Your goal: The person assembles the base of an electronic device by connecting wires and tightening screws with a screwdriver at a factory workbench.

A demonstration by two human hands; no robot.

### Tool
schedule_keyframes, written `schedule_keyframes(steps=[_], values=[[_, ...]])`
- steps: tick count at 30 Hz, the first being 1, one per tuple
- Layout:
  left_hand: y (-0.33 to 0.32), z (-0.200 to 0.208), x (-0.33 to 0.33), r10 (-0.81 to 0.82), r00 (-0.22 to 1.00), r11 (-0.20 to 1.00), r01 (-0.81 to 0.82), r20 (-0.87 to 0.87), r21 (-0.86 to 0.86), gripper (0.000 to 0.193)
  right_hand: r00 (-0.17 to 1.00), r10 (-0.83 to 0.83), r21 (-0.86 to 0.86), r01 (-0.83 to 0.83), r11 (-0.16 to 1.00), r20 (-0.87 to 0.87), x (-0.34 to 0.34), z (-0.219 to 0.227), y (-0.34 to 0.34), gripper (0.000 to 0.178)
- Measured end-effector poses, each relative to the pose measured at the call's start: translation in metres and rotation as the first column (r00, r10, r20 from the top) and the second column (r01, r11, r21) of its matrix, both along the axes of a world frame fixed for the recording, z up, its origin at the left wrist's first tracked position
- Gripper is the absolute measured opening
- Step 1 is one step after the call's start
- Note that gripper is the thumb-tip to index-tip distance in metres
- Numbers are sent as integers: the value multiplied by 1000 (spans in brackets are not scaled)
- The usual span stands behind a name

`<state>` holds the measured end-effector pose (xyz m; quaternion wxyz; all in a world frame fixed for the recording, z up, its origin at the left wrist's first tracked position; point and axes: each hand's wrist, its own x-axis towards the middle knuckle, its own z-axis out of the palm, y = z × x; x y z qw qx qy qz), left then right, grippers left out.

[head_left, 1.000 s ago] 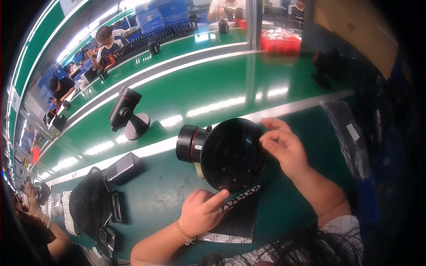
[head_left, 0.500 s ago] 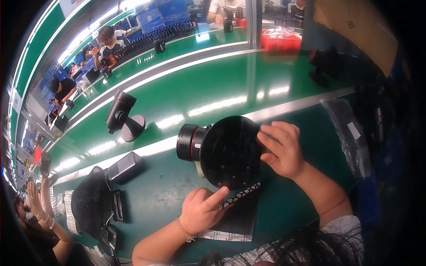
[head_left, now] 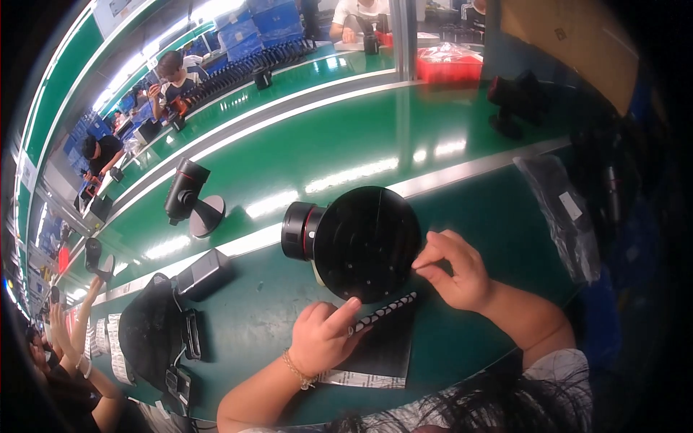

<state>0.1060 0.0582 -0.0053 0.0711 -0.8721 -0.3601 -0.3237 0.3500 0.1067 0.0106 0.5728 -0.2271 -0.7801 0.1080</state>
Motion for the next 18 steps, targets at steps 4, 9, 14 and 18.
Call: schedule_keyframes(steps=[4,9,14,18], values=[[-1,1,0,14,1000,1000,-14,1,-1,50,996,85,-180,-81,980,14,1,0,0,19],[1,3,0,-3,1000,1000,3,0,19,49,994,19,-125,-5,992,111,-5,-5,-1,12],[2,3,-2,-29,1000,1000,29,-1,-2,66,995,61,-210,-44,977,75,-9,-10,0,6],[3,4,-3,-46,999,999,46,-3,-23,80,996,58,-201,-45,979,64,-12,-11,1,7]])
